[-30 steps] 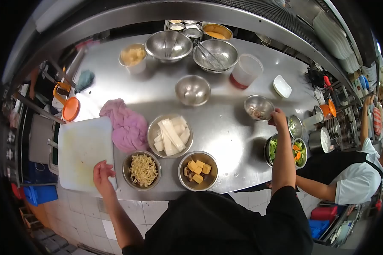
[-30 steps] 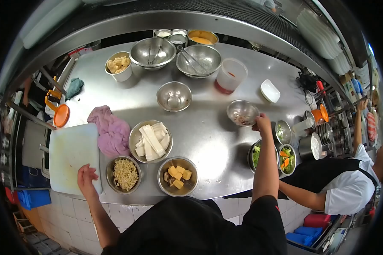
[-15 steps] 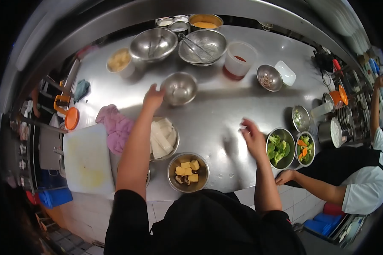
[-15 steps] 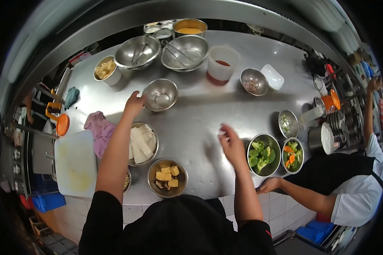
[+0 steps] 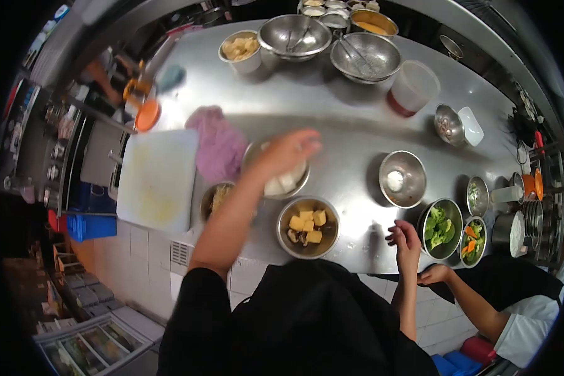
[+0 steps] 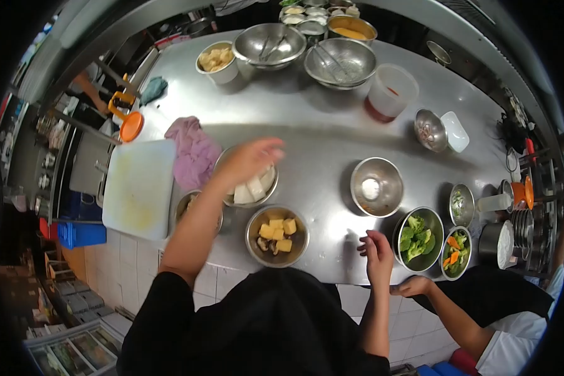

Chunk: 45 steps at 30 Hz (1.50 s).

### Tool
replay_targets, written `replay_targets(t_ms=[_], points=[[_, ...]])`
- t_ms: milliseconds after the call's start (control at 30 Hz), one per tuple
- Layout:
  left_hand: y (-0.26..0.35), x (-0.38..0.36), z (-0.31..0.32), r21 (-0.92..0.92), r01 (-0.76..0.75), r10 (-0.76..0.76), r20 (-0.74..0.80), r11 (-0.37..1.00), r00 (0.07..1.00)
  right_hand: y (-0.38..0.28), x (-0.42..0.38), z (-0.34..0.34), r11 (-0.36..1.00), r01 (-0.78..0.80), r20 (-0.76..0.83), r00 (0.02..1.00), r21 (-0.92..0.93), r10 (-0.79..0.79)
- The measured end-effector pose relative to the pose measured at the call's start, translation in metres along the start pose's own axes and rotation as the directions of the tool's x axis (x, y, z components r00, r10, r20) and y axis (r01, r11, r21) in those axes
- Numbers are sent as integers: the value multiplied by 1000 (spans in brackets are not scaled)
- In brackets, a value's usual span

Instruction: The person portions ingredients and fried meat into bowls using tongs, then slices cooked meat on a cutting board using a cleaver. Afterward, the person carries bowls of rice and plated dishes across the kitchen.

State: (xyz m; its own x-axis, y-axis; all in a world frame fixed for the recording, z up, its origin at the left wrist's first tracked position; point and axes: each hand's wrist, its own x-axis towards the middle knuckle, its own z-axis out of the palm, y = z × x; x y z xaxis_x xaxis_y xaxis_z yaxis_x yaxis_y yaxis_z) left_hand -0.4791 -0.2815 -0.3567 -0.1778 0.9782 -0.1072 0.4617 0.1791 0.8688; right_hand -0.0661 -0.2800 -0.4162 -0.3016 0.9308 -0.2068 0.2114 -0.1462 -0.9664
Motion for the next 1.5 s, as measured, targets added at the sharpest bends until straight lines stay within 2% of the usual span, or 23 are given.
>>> replay_targets(t_ms=[33, 67, 133, 200, 233, 300, 333, 400, 467, 533, 600, 633, 700, 733, 800, 967, 1033, 1100, 1233, 1300, 1367, 1433, 1500], points=[[-21, -7, -31, 4, 43, -42, -103, 999, 994, -6, 3, 12, 1000, 22, 25, 999, -21, -21], [-32, -20, -61, -30, 170, -173, -201, 985, 964, -13, 5, 25, 998, 33, 47, 998, -51, -30], [-112, -33, -111, 372, 34, 113, -367, 927, 923, -22, 13, 54, 991, 98, 118, 989, -91, -87], [-134, -65, -131, 481, 204, -102, -230, 853, 968, -36, 22, 86, 985, 127, 210, 972, -116, -101], [-152, -81, -134, 472, 205, -107, -228, 858, 968, -44, 25, 104, 984, 111, 228, 971, -141, -77], [-189, -104, -131, 754, 136, 28, -201, 643, 979, -45, 31, 132, 980, 104, 248, 967, -169, -60], [-191, -110, -134, 748, 136, 27, -202, 650, 979, -44, 37, 144, 980, 107, 256, 965, -165, -62], [-186, -118, -145, 764, 181, -134, -124, 619, 983, -38, 42, 160, 979, 110, 264, 962, -170, -62], [-183, -121, -148, 784, 141, -98, -102, 604, 990, -34, 42, 169, 880, 213, 208, 969, -425, -133], [-173, -120, -152, 808, 99, -56, -82, 581, 995, -34, 36, 171, 866, 188, 178, 977, -464, -116], [-155, -118, -143, 370, 175, -87, -245, 912, 966, -31, 26, 168, 861, 108, 133, 990, -497, -48], [-151, -115, -135, 367, 166, -78, -243, 915, 967, -10, 26, 162, 883, 80, 138, 990, -462, -17], [-147, -104, -117, 25, 247, -245, -52, 969, 968, 9, 11, 156, 885, -18, 144, 985, -464, 95], [-151, -96, -112, 28, 234, -233, -46, 972, 971, 20, 3, 156, 889, -52, 120, 986, -455, 119], [-159, -79, -101, -104, 326, -310, 147, 940, 939, 26, -10, 158, 877, -110, 84, 982, -469, 168], [-145, -57, -98, -182, 411, -370, 222, 894, 902, 18, -22, 166, 937, -175, 35, 980, -303, 194], [-147, -53, -97, -253, 420, -379, 196, 872, 905, 22, -22, 165, 946, -170, 22, 983, -276, 183], [-148, -51, -99, -242, 410, -372, 187, 879, 909, 26, -18, 166, 961, -181, 39, 980, -208, 193], [-166, -45, -96, -314, 386, -351, 164, 867, 922, 25, -13, 167, 966, -161, 51, 983, -200, 174], [-175, -44, -96, -338, 372, -340, 154, 864, 928, 24, -22, 164, 955, -168, 40, 982, -245, 183], [-154, -41, -100, -463, 406, -394, 127, 788, 910, 26, -22, 161, 950, -132, 48, 987, -283, 152], [-142, -31, -116, -449, 415, -423, 88, 791, 902, 20, -23, 161, 947, -155, 53, 983, -282, 177], [-145, -8, -132, -526, 371, -458, -42, 766, 888, 17, -23, 162, 950, -149, 49, 984, -274, 169]])
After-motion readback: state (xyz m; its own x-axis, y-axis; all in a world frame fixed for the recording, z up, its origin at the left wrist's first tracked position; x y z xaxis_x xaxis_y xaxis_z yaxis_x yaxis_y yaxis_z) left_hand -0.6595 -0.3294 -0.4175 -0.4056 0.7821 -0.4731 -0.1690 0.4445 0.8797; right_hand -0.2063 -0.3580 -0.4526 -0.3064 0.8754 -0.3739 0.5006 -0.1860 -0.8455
